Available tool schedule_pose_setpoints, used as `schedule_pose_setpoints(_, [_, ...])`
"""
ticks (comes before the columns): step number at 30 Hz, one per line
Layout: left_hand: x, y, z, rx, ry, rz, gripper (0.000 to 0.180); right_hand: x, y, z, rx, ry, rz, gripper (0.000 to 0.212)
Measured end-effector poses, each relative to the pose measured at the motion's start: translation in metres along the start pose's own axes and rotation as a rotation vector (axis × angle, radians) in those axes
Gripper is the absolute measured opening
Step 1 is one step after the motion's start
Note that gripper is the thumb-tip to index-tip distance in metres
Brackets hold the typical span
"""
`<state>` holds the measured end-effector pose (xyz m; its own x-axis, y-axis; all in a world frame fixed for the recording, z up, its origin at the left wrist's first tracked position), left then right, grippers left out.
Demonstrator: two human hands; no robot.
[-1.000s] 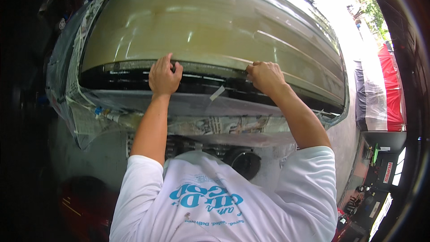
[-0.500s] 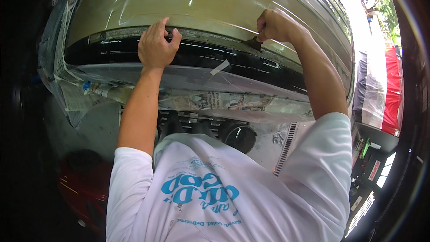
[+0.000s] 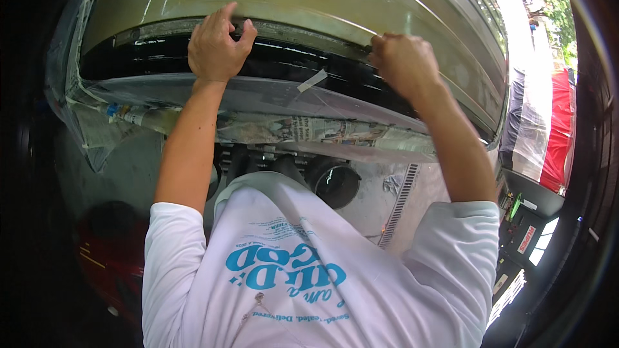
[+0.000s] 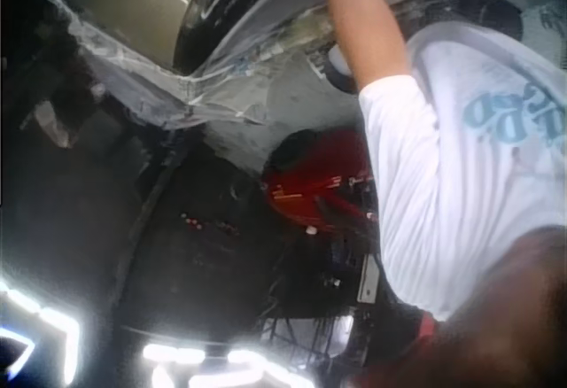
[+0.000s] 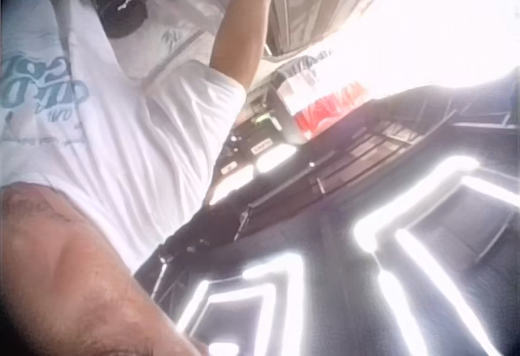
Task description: The person applies a dark adhesive along the rear window seal of a car using a small tool. They repeatedly dip the tool into a container to reload adhesive and continue working along the seal.
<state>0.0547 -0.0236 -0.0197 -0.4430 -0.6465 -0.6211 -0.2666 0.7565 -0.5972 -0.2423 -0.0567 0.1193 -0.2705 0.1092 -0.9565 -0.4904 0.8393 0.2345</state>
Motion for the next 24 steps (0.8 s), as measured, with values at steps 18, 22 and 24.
schedule_pose_setpoints(18, [0.003,-0.001,0.003,0.016,-0.014,0.014,0.043,-0.009,-0.014,-0.002,-0.112,0.001,-0.059,0.023])
schedule_pose_setpoints(22, [0.005,0.001,0.004,0.033,0.004,0.019,0.043,-0.019,-0.070,-0.024,-0.099,-0.184,0.295,0.019])
schedule_pose_setpoints(24, [0.001,-0.001,0.004,0.041,0.024,0.019,0.043,-0.022,-0.082,-0.031,-0.145,-0.252,0.345,0.018])
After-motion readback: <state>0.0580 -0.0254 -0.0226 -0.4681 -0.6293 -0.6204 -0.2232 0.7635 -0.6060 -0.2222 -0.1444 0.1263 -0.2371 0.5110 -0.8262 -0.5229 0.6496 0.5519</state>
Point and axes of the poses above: each hand's wrist, its own y-axis away from the middle knuckle, its own x-axis out of the palm, z = x × y, the point moved 3 cm from there along -y, towards the middle knuckle, and after that the axes turned 3 degrees about -x, right-handed, at the moved point
